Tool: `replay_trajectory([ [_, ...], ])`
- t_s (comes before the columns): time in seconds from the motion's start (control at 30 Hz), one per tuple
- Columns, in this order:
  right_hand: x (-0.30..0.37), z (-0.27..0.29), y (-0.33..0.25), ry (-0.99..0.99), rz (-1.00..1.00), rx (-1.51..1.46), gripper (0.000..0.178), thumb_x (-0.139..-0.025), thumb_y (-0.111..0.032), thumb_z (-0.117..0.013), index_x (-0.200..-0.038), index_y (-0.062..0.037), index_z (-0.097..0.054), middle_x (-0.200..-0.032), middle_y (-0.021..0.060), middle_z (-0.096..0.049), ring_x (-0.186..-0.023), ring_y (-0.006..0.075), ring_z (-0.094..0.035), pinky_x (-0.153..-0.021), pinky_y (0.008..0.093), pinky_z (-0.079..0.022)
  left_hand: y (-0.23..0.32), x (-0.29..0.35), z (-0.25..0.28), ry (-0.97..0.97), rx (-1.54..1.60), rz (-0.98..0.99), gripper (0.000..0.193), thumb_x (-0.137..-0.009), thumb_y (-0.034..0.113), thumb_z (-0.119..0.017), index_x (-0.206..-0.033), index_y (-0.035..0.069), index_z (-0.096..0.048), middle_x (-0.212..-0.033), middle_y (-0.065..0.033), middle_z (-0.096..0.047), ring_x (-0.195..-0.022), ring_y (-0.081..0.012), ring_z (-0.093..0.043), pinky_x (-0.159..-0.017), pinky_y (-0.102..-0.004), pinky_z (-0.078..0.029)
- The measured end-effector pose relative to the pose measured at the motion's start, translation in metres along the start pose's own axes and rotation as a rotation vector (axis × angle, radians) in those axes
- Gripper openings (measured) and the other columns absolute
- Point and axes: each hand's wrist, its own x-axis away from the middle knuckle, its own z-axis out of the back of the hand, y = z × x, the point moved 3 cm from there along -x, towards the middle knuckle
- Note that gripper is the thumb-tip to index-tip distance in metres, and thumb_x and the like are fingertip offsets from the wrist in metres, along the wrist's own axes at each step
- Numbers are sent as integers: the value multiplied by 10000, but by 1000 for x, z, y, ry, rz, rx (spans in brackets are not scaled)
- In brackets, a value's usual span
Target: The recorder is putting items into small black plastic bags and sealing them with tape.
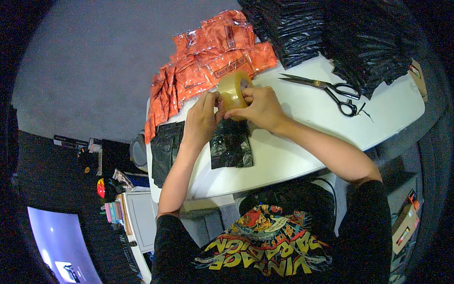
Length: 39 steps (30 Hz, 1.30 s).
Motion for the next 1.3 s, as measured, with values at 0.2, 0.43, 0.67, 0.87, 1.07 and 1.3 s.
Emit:
replay_trajectory([
  [0.2,2,-5,-2,-36,-73,-105,463,-795,-113,-925,-1149,104,-720,-964,132,-784,-855,117,-728,-743,261,-606,-3,2,1,-8,42,-33,189,-936,113,-713,-1050,38,-581,-950,-147,-611,-839,-377,-656,-733,-463,-538],
  [0.43,3,-5,-4,-23,-84,-53,417,-804,-103,-917,-1114,97,-723,-956,130,-780,-855,118,-726,-733,257,-609,-5,5,1,-43,110,-28,228,-907,76,-749,-1069,43,-592,-1022,-144,-636,-931,-385,-665,-785,-438,-548],
  [0.67,-3,-3,7,32,5,-44,578,-716,-408,-966,-989,67,-781,-858,175,-791,-786,157,-768,-690,311,-597,-9,5,11,183,384,56,305,-853,19,-803,-1096,29,-620,-1111,-137,-692,-961,-325,-697,-815,-385,-568],
  [0.87,0,0,-10,-36,-61,-2,440,-801,-140,-925,-1123,90,-733,-972,127,-789,-857,114,-730,-724,263,-600,-1,-2,14,120,312,18,404,-798,-4,-842,-1170,9,-685,-1071,-119,-705,-922,-260,-702,-799,-359,-574],
  [1.07,-4,1,-1,-46,-55,35,462,-792,-171,-933,-1134,73,-742,-964,123,-794,-848,109,-725,-725,260,-584,-1,0,4,143,322,7,359,-807,-47,-799,-1145,10,-693,-1045,-116,-682,-922,-276,-690,-795,-380,-559],
  [1.3,-12,9,-5,8,-41,62,441,-811,-239,-927,-1081,65,-757,-897,101,-787,-793,83,-705,-660,252,-546,11,-18,-8,287,174,-40,145,-886,-71,-689,-968,10,-602,-1013,-159,-685,-958,-354,-676,-809,-418,-553],
])
